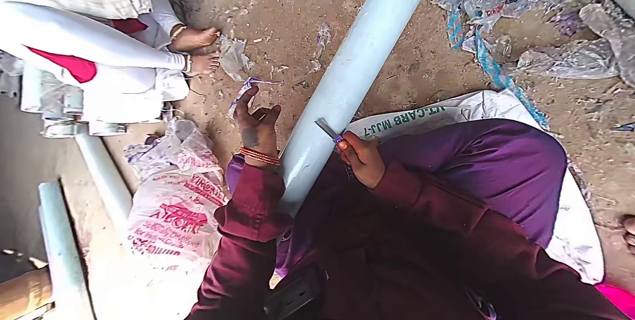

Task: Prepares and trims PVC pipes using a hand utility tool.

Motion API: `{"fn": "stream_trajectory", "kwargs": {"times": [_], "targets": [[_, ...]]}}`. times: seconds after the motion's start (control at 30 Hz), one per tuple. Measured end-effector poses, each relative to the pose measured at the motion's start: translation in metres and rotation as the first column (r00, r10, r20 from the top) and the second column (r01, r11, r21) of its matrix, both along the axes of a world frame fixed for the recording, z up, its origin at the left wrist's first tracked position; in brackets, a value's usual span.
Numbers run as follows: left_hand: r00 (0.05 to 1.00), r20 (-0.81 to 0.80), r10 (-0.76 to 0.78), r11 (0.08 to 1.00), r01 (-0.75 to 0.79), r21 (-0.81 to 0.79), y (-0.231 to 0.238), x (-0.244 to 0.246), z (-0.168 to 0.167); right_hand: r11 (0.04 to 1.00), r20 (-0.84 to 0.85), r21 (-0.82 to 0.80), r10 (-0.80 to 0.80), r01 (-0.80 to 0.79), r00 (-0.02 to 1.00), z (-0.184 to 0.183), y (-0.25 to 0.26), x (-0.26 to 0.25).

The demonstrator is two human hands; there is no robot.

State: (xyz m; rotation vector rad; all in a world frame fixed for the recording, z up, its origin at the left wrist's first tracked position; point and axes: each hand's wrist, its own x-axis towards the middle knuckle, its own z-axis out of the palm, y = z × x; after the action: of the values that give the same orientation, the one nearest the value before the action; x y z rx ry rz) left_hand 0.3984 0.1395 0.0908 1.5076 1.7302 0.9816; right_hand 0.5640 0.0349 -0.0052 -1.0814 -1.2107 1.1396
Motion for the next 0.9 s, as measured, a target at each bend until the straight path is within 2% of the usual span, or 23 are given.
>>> {"fn": "stream_trajectory", "kwargs": {"times": [0.13,0.3,0.43,0.6,0.7,0.77,0.9], "targets": [[0.999,-0.021,-0.040,0.999,0.040,0.009,-0.0001,-0.0037,-0.0007,0.998,-0.065,-0.002,-0.059,0.059,0.996,-0.0044,0.0020,-0.0010],[0.999,0.012,-0.042,0.995,0.041,0.089,0.0066,-0.0034,-0.0050,0.998,-0.003,0.010,-0.060,0.060,0.998,-0.0045,0.0029,0.0001],[0.998,-0.010,-0.064,0.997,0.064,0.037,0.0025,-0.0075,-0.0055,0.999,0.059,0.027,-0.047,0.045,0.997,-0.0035,-0.0011,-0.0031],[0.996,0.041,-0.085,0.996,0.083,0.032,-0.0005,-0.0009,-0.0023,0.995,-0.003,0.035,-0.098,0.098,0.995,-0.0047,0.0013,-0.0026],[0.998,0.003,-0.055,0.998,0.055,0.004,0.0011,-0.0023,-0.0032,0.994,0.030,0.057,-0.100,0.098,0.995,-0.0054,0.0036,-0.0011],[0.998,0.049,-0.040,0.999,0.040,-0.005,0.0041,-0.0037,-0.0059,0.994,0.062,0.074,-0.086,0.081,0.994,-0.0053,0.0024,-0.0013],[0.994,0.035,-0.101,0.995,0.101,0.007,0.0031,-0.0042,-0.0064,0.993,0.110,0.103,-0.072,0.061,0.991,-0.0066,-0.0004,-0.0041]]}}
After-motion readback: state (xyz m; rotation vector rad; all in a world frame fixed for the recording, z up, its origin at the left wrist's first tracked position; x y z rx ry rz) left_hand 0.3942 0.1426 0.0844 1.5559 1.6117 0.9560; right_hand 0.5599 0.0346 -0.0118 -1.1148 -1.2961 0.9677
